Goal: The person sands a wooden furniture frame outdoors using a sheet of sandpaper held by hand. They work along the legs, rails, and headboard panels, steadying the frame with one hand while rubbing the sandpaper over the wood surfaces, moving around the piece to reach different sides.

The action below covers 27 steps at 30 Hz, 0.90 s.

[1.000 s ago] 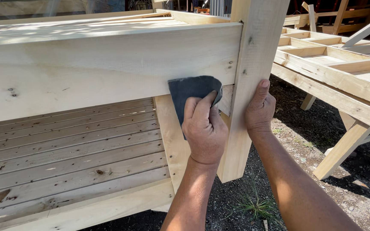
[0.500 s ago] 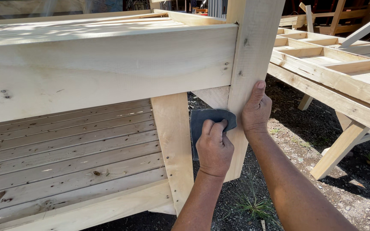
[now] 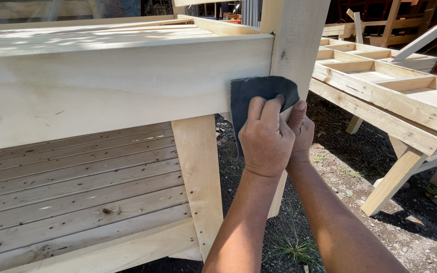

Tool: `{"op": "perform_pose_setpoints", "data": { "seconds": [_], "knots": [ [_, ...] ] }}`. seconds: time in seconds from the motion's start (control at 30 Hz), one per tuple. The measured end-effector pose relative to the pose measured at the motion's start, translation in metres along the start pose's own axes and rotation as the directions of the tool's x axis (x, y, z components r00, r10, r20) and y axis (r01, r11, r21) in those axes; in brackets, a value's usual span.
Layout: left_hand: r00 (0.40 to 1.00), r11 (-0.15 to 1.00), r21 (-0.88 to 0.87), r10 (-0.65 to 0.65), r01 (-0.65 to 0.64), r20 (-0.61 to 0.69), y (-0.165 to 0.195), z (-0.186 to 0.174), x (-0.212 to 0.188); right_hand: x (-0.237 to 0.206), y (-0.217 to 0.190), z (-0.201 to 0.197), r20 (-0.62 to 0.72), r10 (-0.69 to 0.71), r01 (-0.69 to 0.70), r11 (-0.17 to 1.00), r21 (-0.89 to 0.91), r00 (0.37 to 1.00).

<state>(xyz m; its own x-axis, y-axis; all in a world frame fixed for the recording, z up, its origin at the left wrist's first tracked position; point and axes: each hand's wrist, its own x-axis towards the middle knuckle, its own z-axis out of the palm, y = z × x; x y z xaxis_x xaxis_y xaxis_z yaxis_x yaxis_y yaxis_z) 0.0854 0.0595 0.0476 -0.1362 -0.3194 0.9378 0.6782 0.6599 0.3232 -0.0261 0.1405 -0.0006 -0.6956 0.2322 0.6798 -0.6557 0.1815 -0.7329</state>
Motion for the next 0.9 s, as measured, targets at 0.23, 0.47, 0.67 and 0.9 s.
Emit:
{"op": "perform_pose_setpoints", "data": {
  "seconds": [0.23,0.47,0.67,0.9],
  "knots": [
    [1.000,0.991,0.132,0.017,-0.016,-0.008,-0.028,0.000,-0.025,-0.003,-0.003,0.000,-0.040,0.024,-0.025,0.999,-0.027,0.999],
    [0.999,0.994,0.112,-0.004,-0.001,0.040,-0.024,-0.020,-0.050,-0.001,-0.002,0.002,-0.074,0.029,-0.033,0.998,-0.056,0.997],
    [0.998,0.991,0.130,-0.040,0.032,0.057,-0.028,0.002,-0.029,-0.002,-0.001,0.002,-0.028,0.079,-0.078,0.996,0.048,0.996],
    [0.999,0.996,0.085,0.002,-0.007,0.048,-0.038,-0.017,-0.068,-0.001,0.001,0.001,-0.068,0.050,-0.058,0.992,-0.116,0.996]
  ]
}}
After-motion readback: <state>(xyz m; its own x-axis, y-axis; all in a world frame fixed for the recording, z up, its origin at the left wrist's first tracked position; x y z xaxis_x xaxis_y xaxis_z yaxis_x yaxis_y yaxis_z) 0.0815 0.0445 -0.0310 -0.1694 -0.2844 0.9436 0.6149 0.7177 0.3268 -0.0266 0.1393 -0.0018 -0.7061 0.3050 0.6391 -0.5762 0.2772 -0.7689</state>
